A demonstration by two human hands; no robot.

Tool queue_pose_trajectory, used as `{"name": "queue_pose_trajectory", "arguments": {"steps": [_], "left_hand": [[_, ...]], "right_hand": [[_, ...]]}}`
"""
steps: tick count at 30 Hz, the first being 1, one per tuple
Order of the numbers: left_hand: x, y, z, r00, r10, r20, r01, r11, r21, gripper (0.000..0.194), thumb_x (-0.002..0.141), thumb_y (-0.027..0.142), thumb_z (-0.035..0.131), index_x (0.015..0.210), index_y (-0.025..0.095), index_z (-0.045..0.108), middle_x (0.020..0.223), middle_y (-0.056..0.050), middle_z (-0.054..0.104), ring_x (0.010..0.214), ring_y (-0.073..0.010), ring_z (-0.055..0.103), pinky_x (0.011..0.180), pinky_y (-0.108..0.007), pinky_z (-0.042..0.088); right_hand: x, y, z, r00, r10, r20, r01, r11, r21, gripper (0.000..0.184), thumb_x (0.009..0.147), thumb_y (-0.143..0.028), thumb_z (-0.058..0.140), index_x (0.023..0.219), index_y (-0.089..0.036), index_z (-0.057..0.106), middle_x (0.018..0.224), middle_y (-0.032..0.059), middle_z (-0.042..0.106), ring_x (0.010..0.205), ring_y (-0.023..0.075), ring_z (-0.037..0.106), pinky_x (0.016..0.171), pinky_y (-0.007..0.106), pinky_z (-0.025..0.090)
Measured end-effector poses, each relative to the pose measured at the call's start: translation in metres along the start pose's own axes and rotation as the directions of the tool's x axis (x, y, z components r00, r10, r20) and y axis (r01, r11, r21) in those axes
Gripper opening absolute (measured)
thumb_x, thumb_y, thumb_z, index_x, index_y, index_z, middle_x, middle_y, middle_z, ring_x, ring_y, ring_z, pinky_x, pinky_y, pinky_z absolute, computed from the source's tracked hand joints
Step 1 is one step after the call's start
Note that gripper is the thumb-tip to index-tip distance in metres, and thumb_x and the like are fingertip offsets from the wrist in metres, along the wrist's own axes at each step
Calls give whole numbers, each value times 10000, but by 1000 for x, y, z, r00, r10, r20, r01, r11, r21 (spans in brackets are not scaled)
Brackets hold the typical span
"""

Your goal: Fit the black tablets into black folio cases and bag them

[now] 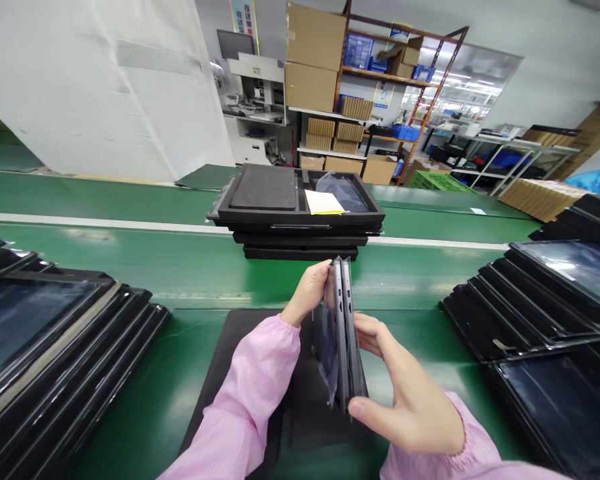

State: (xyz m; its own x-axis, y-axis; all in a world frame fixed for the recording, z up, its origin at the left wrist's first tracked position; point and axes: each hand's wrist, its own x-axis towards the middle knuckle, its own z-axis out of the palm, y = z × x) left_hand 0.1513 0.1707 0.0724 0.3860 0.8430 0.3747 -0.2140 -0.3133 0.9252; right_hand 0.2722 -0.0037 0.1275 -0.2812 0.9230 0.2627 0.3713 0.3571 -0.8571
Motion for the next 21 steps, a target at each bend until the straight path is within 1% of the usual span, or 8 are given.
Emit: {"name": "queue_pose_trajectory", "arguments": {"steps": [4,8,13,17,21], "left_hand": [[0,1,-1,999,9,39,-10,1000,20,780,677,969,363,592,210,523,568,-13,520,627,-190,514,652,-327,469],[-1,0,-1,997,29,66,-34,997,74,780,706,962,323,616,209,506,583,-7,503,640,-187,503,658,-328,461],[-2,1,0,993,74,88,-85,988,128,754,750,940,274,658,219,475,576,33,414,576,-155,411,602,-314,405],[-4,4,2,988,87,131,-106,983,152,729,774,925,242,648,229,421,581,44,370,567,-144,363,563,-300,352],[-6,7,3,981,110,161,-132,982,137,714,787,913,247,643,232,404,582,43,365,568,-144,354,553,-295,329]], "right_hand": [[-3,1,-4,999,-18,26,18,1000,9,570,853,-198,602,1399,-228,440,1482,134,512,1355,299,528,1116,457,479],[-3,2,-2,999,31,-23,-31,1000,-6,469,883,-210,543,1347,-228,482,1411,133,575,1302,284,575,1057,439,529],[-4,2,5,989,63,-133,-73,995,-73,455,820,-203,556,1266,-261,492,1290,101,651,1182,266,649,986,417,568],[-5,-1,6,987,74,-144,-89,991,-98,461,776,-188,554,1222,-281,485,1251,65,662,1153,249,660,984,412,569],[-4,-4,5,986,80,-149,-97,989,-115,436,774,-213,562,1199,-273,482,1205,61,676,1117,249,676,956,410,582]]}}
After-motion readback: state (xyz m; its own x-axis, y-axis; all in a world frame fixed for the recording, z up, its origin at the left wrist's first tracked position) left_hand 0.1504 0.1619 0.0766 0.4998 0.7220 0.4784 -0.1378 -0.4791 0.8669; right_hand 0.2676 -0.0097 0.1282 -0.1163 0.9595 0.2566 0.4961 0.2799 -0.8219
